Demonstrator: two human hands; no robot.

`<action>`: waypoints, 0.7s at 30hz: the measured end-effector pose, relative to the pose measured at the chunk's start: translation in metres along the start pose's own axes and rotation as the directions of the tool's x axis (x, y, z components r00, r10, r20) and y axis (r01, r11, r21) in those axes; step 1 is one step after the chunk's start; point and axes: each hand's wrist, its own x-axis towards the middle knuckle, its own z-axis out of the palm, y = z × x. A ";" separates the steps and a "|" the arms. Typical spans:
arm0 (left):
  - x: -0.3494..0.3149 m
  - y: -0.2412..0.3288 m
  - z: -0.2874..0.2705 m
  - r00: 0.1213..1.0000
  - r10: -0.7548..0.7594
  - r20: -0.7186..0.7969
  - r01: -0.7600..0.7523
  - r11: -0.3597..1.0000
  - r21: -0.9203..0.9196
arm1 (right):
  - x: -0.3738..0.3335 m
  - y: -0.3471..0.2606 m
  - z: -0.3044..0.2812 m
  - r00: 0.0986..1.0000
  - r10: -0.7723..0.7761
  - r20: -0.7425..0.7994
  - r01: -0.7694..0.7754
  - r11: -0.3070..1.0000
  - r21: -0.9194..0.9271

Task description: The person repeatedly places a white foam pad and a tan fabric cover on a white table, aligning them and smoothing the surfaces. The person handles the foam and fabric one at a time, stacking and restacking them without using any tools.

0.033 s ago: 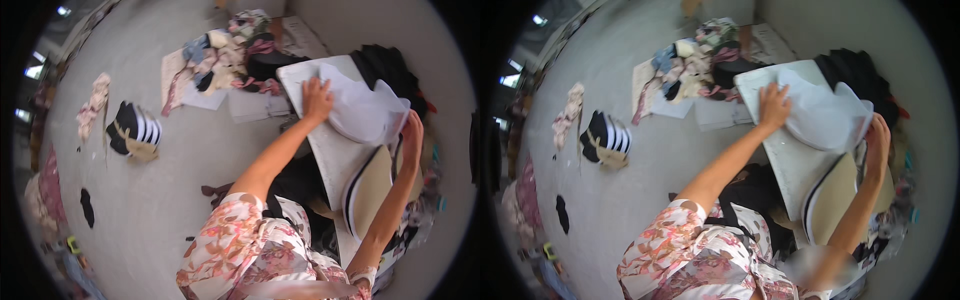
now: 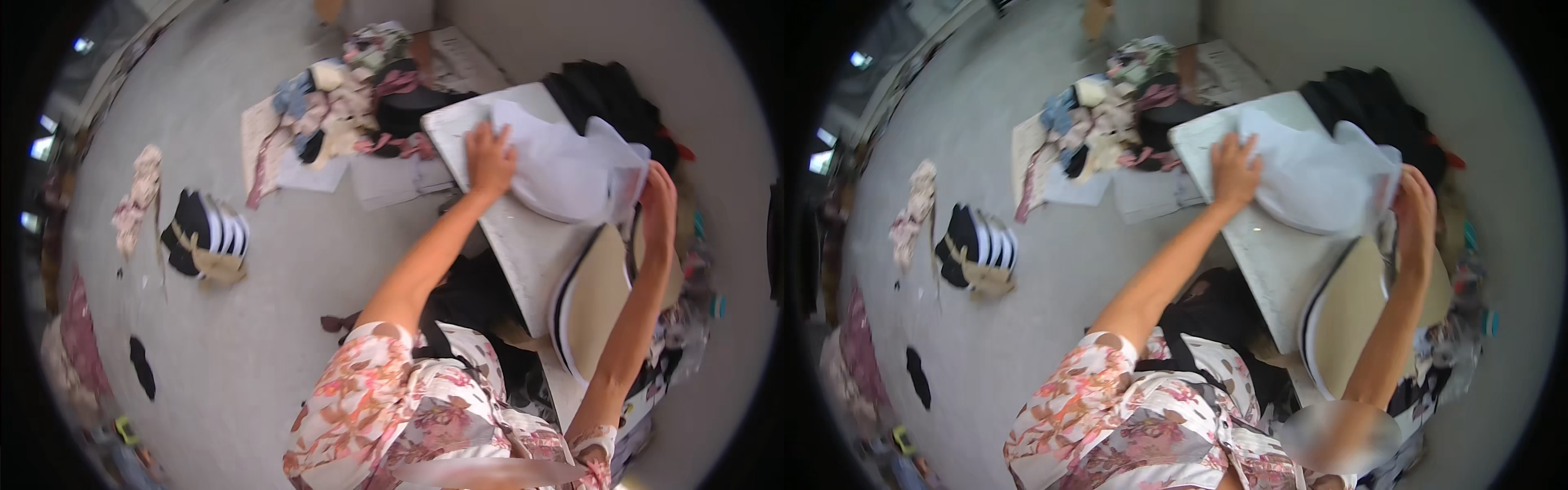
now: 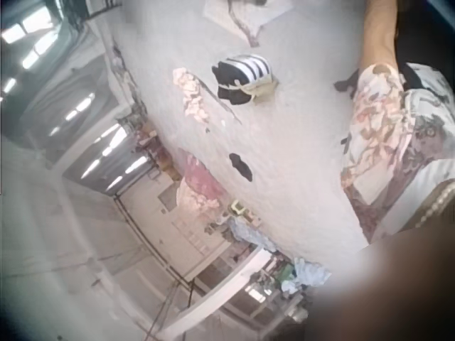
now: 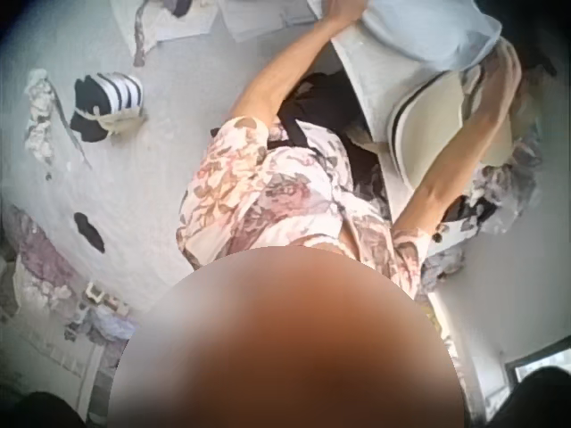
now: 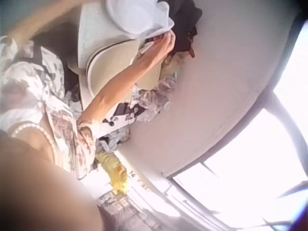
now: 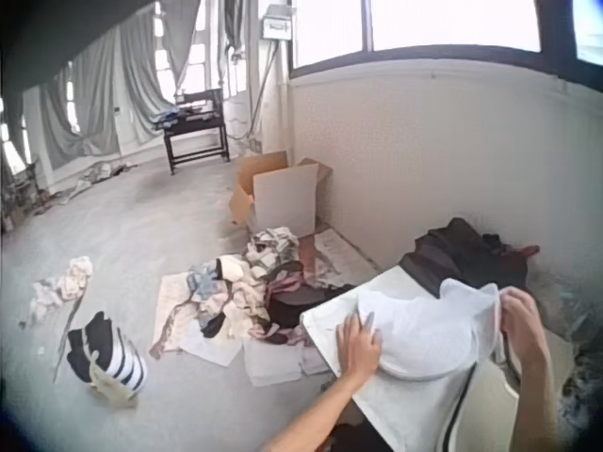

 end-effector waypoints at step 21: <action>-0.036 0.060 -0.133 0.691 -0.053 0.721 0.722 -0.001 -0.692 | -0.094 0.041 0.112 0.859 -0.213 0.466 0.513 0.344 -0.787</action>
